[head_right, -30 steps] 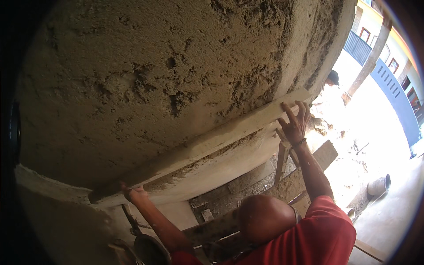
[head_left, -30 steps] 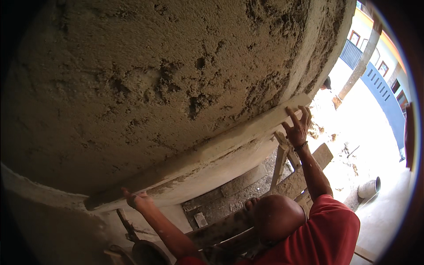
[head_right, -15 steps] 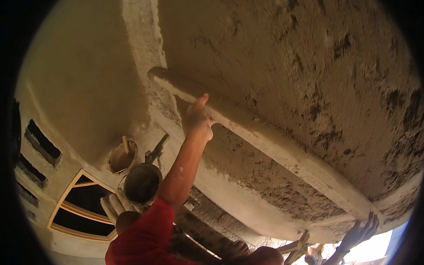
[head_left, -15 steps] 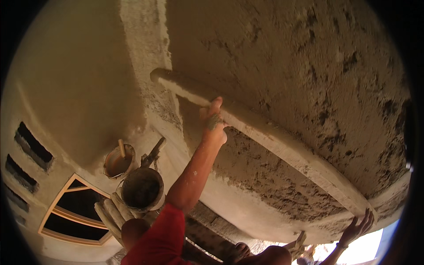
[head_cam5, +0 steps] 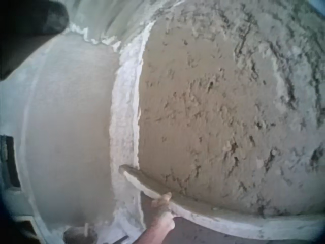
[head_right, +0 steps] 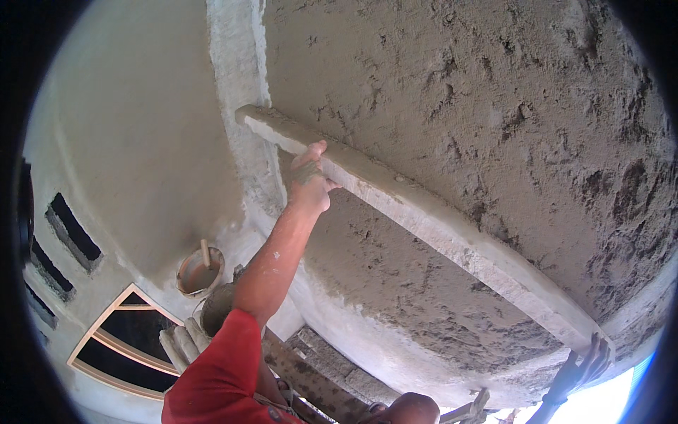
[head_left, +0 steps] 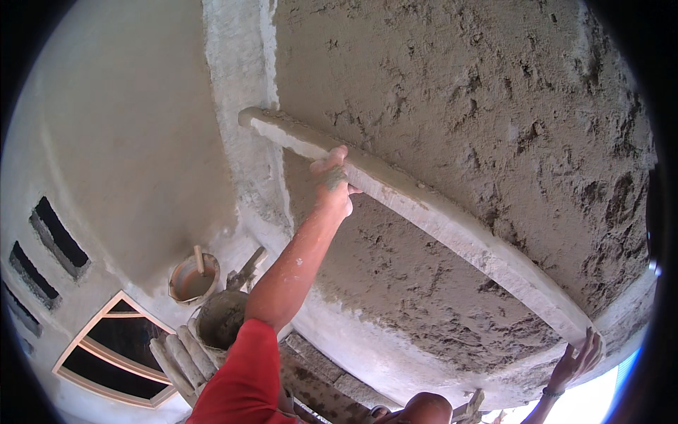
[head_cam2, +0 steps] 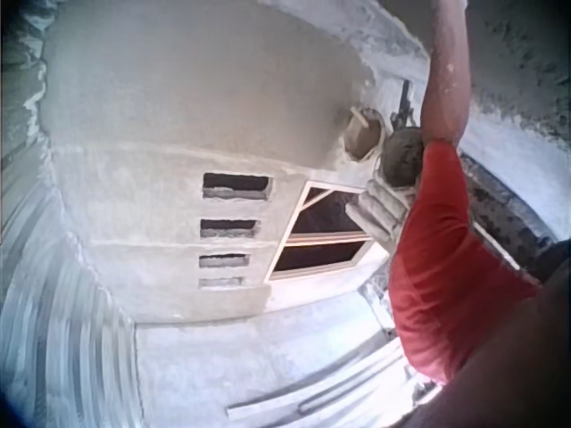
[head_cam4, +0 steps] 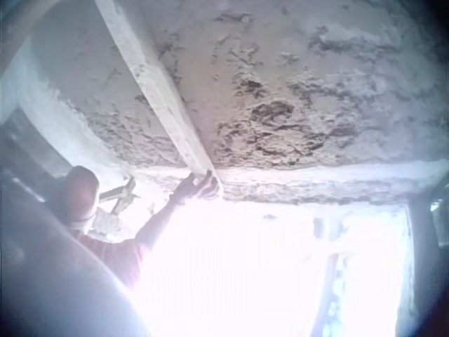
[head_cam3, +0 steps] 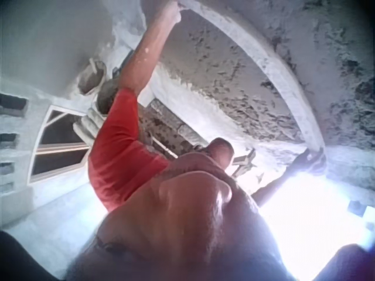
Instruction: The person applies mortar from a bucket to a concrete wall using a trowel, then uses a long wooden straight edge to level and smooth the wet plaster while standing on a bamboo scaffold.
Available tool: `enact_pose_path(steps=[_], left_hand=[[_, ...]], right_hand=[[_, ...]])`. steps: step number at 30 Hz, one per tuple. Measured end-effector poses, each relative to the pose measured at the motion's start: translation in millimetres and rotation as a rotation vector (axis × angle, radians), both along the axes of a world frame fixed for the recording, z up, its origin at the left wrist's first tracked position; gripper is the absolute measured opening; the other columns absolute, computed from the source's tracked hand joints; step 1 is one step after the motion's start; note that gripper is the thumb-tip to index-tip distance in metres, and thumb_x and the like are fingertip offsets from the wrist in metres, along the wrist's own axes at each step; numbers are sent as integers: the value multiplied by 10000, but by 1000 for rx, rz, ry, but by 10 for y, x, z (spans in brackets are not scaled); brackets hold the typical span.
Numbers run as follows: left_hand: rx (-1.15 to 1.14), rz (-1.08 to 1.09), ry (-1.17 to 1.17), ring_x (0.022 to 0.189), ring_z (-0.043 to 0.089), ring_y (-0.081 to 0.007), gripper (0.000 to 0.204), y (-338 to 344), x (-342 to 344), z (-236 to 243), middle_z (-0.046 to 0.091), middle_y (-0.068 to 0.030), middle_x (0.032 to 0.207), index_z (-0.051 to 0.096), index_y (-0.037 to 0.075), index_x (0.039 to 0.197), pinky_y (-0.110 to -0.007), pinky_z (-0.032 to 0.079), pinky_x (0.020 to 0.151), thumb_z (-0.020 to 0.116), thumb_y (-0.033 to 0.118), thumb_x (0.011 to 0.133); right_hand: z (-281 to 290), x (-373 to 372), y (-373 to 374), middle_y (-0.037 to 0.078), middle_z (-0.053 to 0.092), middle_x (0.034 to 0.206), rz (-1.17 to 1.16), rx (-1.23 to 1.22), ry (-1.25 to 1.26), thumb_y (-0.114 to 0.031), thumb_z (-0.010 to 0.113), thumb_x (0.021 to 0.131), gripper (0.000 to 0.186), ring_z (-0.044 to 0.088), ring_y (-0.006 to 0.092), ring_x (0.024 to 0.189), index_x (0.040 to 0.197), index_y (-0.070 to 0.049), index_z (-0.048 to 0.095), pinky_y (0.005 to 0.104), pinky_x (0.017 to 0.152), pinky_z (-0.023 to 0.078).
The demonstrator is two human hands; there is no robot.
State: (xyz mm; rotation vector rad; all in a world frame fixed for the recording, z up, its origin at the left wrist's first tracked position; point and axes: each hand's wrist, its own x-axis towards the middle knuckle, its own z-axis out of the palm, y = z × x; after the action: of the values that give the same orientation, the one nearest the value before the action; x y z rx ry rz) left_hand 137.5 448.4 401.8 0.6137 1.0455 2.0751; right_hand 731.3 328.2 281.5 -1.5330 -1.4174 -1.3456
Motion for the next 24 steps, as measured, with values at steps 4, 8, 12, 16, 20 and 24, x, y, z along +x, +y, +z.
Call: enact_pose_path(steps=[4,8,12,16,20,24], left_hand=[[102,14,25,857,626,-251,398,117,-83,105,579,-123,1005,485,25,1113,-438,541,688,582,311,854],[195,36,73,745,600,-257,423,210,-182,577,534,-141,887,430,-3,1038,-416,511,536,604,323,830],[259,28,252,738,616,-281,438,167,-215,1293,565,-163,955,469,-48,1073,-430,536,539,599,301,844],[309,-37,296,917,599,-260,438,203,-221,2118,559,-115,1065,437,56,1248,-406,536,741,486,331,911],[423,-51,304,920,624,-364,426,434,-434,2820,527,-255,1153,427,-40,1196,-510,580,706,528,246,897],[320,-216,264,994,572,-372,456,224,-623,3272,520,-220,1173,409,-21,1207,-511,545,748,516,297,899]], right_hand=[[126,-122,3,110,507,1277,12,44,34,-374,555,876,474,424,325,1211,1286,-138,528,517,1047,276],[417,-223,85,109,523,1260,38,118,77,-201,641,810,499,434,321,1200,1289,-130,520,499,1032,297],[787,-342,144,110,540,1235,31,172,118,-136,655,786,530,462,320,1163,1295,-151,509,483,981,338],[1257,-508,190,107,553,1221,-4,212,142,-150,666,799,535,499,319,1135,1306,-163,498,462,956,379],[1715,-506,288,103,579,1200,96,250,124,-180,675,821,485,542,305,1097,1281,-143,526,431,922,420],[1935,-273,366,121,620,1148,106,289,102,-214,696,815,438,580,301,1051,1222,-110,576,410,884,457]])
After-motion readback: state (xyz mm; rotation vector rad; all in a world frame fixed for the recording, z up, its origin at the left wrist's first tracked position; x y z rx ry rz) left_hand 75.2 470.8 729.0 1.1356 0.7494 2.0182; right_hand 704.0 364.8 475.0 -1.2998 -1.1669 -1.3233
